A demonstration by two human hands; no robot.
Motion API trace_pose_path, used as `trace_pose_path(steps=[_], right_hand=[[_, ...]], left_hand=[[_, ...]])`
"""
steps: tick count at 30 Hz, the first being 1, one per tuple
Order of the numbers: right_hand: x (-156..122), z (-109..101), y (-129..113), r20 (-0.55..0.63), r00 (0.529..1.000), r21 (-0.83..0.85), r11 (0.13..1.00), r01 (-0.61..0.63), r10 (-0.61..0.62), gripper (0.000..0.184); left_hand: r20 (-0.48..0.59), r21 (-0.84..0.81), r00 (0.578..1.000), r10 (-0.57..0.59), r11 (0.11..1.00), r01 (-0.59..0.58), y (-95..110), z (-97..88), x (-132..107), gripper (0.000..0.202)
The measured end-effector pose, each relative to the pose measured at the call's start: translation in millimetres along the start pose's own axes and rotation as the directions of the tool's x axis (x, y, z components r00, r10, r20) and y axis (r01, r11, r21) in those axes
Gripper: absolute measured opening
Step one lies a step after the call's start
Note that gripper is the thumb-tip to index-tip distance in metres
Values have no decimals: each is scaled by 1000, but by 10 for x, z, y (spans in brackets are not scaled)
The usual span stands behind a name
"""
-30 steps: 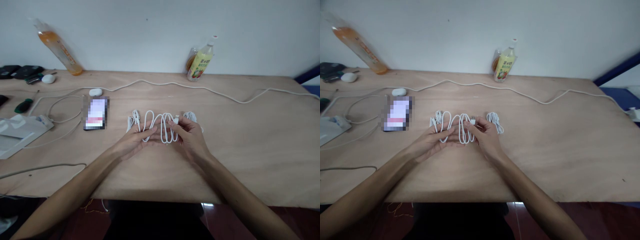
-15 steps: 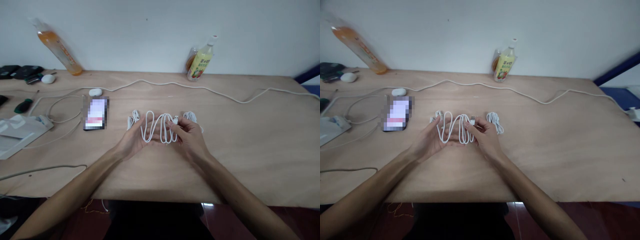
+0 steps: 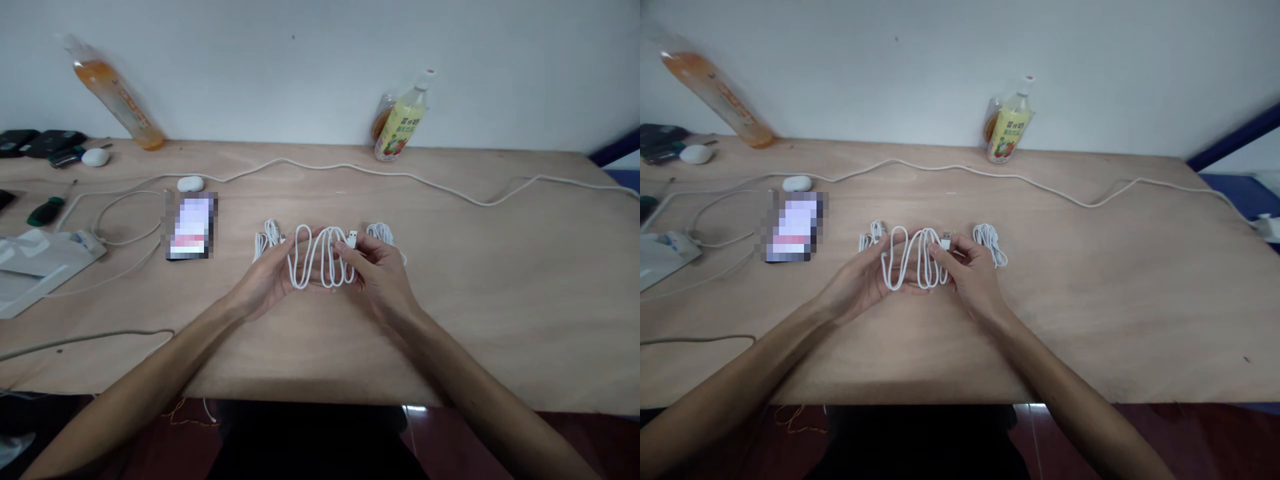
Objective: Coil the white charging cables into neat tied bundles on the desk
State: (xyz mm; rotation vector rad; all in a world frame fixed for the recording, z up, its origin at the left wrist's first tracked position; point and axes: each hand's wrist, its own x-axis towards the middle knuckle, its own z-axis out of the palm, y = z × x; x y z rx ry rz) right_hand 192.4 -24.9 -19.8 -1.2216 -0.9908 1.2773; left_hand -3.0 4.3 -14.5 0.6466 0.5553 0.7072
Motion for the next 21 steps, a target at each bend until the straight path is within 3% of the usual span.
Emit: trace_pose_path(steps=[7, 21], right_hand=[[8, 7, -3, 6, 1000, -16, 1000, 19, -19, 39], [-10, 11, -3, -6, 999, 39, 998, -42, 42, 42]], left_hand=[[-79, 2, 997, -14, 1000, 15, 4, 62, -9, 45], [-77, 11, 997, -15, 1000, 16, 23, 82, -15, 46]])
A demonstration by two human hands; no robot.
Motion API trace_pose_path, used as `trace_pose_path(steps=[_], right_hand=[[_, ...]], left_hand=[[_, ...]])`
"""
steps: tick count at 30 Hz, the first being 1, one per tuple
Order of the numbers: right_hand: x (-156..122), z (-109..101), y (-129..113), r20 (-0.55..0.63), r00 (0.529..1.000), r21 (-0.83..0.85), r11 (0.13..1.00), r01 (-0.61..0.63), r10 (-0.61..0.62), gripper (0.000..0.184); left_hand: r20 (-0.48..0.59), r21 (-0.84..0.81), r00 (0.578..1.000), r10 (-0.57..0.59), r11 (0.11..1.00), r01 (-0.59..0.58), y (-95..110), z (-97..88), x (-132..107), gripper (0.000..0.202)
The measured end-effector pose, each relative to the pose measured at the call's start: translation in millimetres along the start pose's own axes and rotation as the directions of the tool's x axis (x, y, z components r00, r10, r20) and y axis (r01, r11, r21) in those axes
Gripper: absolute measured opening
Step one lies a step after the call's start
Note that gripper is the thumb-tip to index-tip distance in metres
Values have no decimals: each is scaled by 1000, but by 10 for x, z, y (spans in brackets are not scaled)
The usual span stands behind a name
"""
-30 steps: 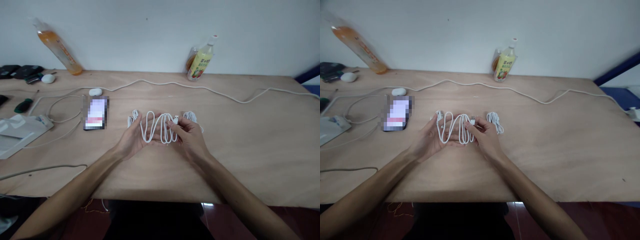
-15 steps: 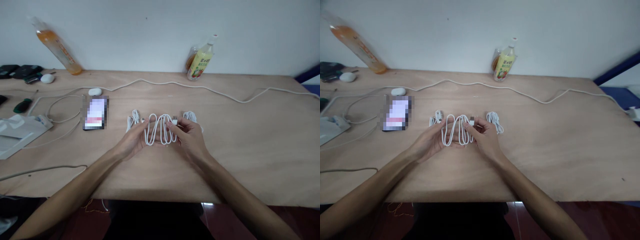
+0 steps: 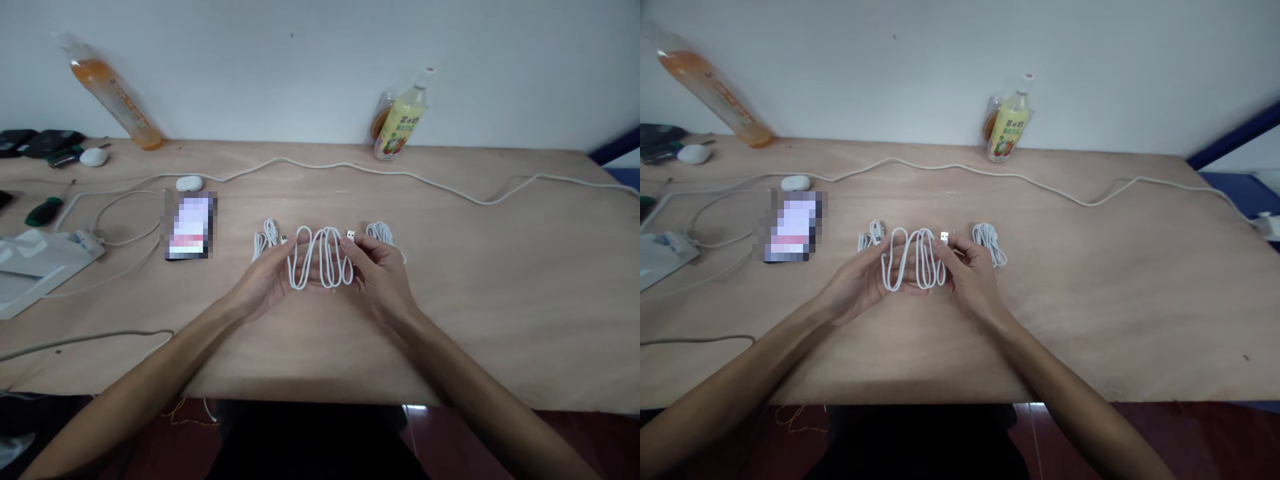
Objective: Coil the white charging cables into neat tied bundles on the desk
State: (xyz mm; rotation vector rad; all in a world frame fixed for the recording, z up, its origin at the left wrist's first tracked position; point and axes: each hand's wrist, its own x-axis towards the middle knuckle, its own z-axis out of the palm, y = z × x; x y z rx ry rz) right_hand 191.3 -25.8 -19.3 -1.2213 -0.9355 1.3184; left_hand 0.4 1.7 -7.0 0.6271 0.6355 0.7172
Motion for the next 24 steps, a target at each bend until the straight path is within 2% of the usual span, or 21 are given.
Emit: trace_pose_path(steps=[10, 14, 17, 20, 24], right_hand=[[6, 15, 7, -36, 999, 6, 1000, 16, -16, 34], [23, 12, 7, -58, 998, 22, 999, 35, -33, 36], [39, 3, 26, -116, 992, 22, 999, 44, -41, 41], [55, -8, 60, -180, 980, -2, 997, 83, -82, 45], [63, -19, 89, -196, 965, -88, 983, 160, -175, 41]], left_hand=[[24, -41, 1000, 7, 999, -6, -34, -53, 13, 46], [25, -19, 1000, -8, 1000, 9, -33, -36, 12, 46], [20, -28, 1000, 5, 1000, -5, -35, -29, 17, 43], [9, -18, 1000, 24, 1000, -24, -36, -17, 17, 37], [-37, 0, 999, 37, 999, -37, -34, -2, 11, 34]])
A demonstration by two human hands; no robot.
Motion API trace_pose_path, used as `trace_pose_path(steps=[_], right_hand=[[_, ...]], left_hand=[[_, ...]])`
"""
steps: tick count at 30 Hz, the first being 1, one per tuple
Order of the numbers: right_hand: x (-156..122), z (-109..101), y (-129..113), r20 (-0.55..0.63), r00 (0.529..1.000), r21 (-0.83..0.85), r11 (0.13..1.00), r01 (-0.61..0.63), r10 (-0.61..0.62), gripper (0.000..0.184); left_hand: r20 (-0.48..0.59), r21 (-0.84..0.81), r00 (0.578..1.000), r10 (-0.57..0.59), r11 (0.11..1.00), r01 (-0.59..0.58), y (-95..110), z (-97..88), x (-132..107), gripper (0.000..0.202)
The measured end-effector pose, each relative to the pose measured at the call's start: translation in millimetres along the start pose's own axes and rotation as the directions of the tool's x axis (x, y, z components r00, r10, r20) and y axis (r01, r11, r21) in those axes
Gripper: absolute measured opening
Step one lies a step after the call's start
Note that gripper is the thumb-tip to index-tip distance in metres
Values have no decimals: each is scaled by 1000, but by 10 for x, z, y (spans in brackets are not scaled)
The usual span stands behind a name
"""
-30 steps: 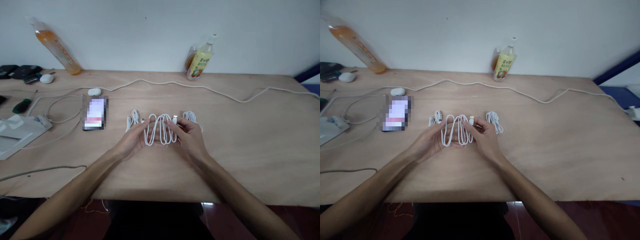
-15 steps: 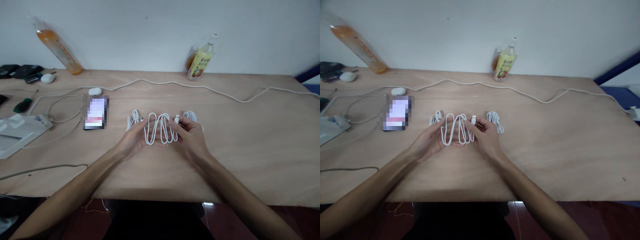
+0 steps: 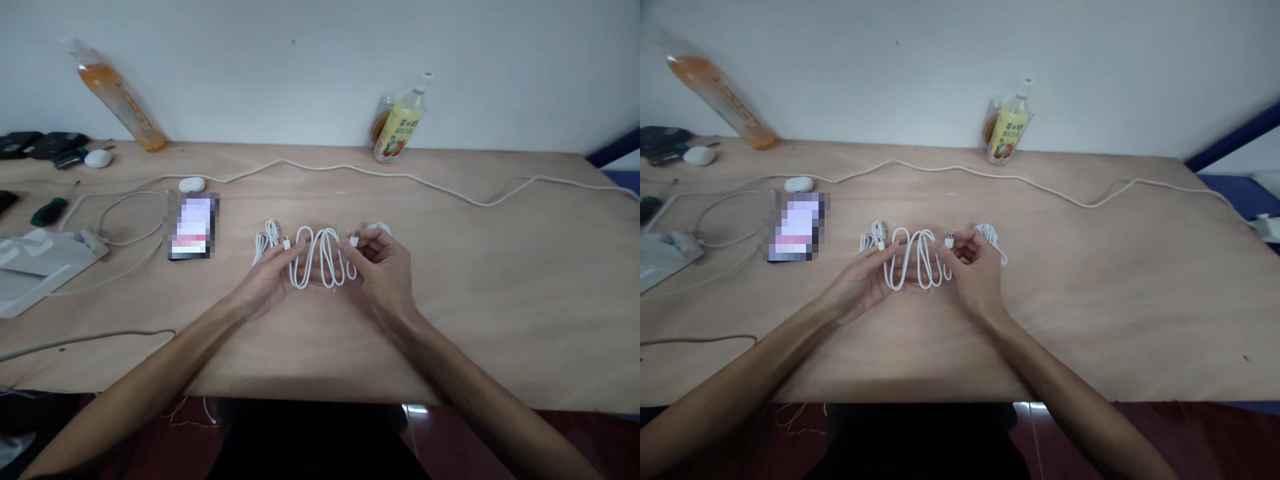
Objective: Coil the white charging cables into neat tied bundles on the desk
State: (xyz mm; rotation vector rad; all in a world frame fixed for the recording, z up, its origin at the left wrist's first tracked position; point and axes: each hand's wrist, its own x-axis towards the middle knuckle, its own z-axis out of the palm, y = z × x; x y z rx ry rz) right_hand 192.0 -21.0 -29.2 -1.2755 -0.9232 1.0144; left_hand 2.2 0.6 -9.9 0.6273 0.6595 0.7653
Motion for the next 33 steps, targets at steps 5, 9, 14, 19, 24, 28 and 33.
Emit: trace_pose_path(steps=[5, 9, 14, 19, 24, 28, 33], right_hand=[[-8, -3, 10, -11, 997, -49, 996, 79, -79, 35], [-6, -2, 25, 4, 999, -36, 998, 50, -49, 35], [7, 5, -2, 42, 997, 63, 995, -73, 71, 37], [15, 5, -49, 115, 969, 188, 953, -237, 218, 42], [14, 2, -45, 108, 978, 169, 967, -193, 176, 37], [18, -4, -25, 75, 993, 106, 989, -101, 93, 32], [14, -14, -32, 63, 997, 50, 998, -40, 37, 28]], left_hand=[[-9, -25, 1000, -20, 999, 20, 6, 2, -3, 40], [30, -51, 999, -28, 998, 30, 11, -25, 4, 43], [65, -68, 998, -12, 998, 17, 12, -65, 23, 45], [64, -50, 998, 9, 999, -6, 23, -63, 31, 50], [47, -60, 999, 11, 998, -8, 31, -50, 21, 53], [21, -26, 1000, 12, 1000, -11, 32, -17, -3, 52], [20, 24, 999, 38, 999, -39, 28, 27, -33, 51]])
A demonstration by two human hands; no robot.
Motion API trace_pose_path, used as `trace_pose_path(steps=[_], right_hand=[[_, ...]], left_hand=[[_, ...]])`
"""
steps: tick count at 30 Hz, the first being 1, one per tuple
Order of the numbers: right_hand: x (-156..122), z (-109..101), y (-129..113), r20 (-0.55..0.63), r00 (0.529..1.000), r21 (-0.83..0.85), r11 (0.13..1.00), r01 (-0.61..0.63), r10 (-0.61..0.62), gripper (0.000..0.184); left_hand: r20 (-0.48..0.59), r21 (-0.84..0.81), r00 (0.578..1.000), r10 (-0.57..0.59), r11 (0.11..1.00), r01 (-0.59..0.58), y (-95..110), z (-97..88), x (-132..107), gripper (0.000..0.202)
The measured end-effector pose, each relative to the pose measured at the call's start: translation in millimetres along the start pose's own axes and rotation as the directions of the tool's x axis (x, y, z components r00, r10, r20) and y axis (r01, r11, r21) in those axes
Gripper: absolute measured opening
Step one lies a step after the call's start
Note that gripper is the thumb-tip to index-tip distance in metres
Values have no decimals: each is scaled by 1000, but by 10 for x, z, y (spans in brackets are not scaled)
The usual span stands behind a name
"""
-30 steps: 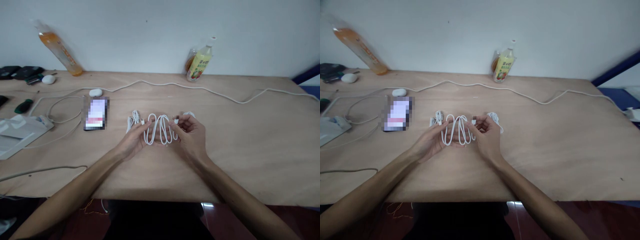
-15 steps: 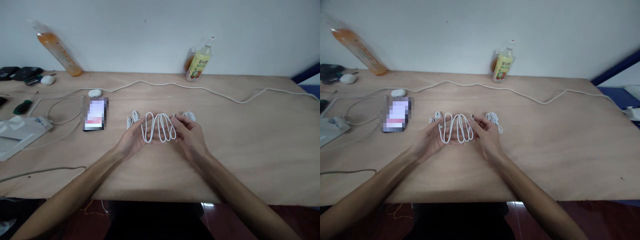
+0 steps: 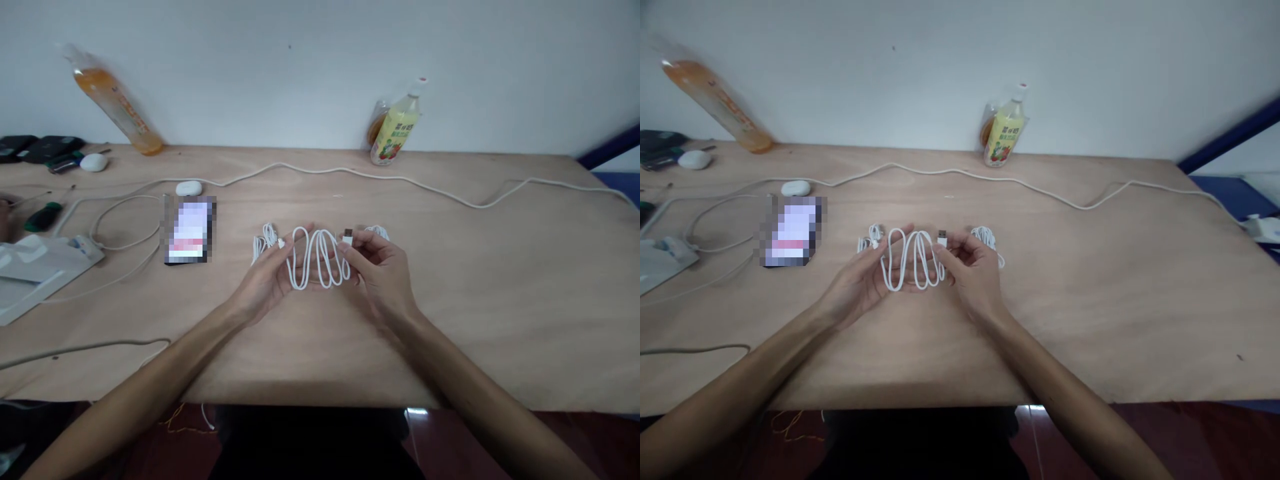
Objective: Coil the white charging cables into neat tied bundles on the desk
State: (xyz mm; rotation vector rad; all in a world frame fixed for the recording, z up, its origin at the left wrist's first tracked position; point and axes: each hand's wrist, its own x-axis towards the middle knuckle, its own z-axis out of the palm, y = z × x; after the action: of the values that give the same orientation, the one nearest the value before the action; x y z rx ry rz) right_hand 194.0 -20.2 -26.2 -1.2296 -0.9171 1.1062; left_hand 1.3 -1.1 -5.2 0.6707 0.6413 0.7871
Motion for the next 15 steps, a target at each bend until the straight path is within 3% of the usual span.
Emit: trace_pose_path(steps=[15], right_hand=[[-14, 20, -7, 60, 995, 47, 996, -78, 75, 34]], left_hand=[[25, 69, 999, 29, 997, -31, -22, -13, 1, 54]])
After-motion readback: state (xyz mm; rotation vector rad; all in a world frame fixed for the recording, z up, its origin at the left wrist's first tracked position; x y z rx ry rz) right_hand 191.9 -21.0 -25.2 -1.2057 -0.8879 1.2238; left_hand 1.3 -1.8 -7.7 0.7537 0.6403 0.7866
